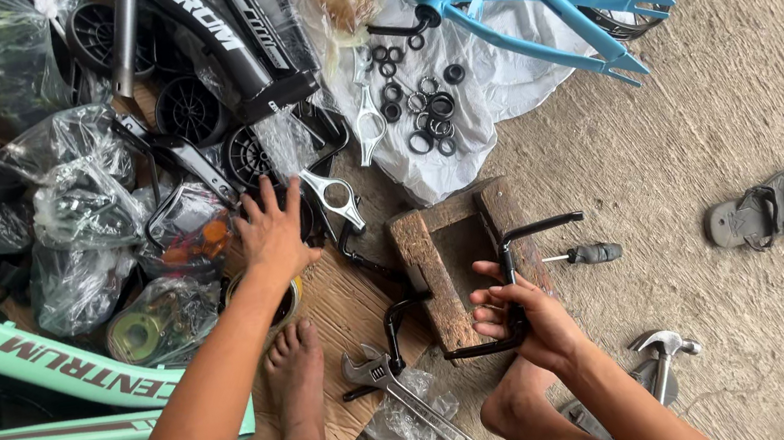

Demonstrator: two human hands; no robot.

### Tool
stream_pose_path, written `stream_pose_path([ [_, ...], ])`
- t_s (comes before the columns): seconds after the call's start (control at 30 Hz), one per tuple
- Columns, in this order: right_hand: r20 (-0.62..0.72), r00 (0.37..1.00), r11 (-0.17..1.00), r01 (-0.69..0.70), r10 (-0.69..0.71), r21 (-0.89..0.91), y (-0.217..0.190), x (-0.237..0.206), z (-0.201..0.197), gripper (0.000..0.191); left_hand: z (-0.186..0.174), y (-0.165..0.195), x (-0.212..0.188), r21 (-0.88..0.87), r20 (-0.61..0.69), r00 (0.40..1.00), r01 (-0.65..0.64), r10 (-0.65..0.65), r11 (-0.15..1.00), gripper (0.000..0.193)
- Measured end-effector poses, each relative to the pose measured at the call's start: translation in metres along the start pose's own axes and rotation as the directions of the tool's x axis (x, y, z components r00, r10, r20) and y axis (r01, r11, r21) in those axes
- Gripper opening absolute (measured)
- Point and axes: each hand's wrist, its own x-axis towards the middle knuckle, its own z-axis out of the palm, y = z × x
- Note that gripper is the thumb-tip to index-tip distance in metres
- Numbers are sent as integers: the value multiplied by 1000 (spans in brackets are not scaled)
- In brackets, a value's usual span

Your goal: The person assembles a bicycle crankset by placing a chainring onto a crank arm, inserting a bolt, and tightening it with a wrench. They then use a screwdriver and hammer to secure the crank arm to the bottom bracket spindle.

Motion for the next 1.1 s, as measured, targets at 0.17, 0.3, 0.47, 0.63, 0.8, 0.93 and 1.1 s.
stream_pose_path([
  [0.17,9,1000,1000,19,-19,25,1,3,-7,49,13,7,6,289,-64,997,-11,31,957,148],
  [0.3,-5,1000,998,13,-12,55,3,4,-15,49,21,0,9,286,-95,993,-44,74,957,152],
  [0.47,-19,1000,996,20,-19,83,7,5,-21,49,19,-11,13,279,-57,994,-77,96,957,153],
  [0.63,-24,999,997,23,-21,72,7,3,-20,50,12,-15,12,284,-84,985,-121,150,951,146],
  [0.8,-44,999,998,27,-24,64,7,-1,-15,49,-10,-11,5,218,-49,978,-189,204,958,144],
  [0.93,-50,998,998,40,-37,55,6,-3,-16,49,-20,19,-25,222,-92,988,-103,126,970,139],
  [1.1,-44,998,998,37,-35,52,6,5,-20,48,5,76,-92,222,91,934,-357,345,907,139],
])
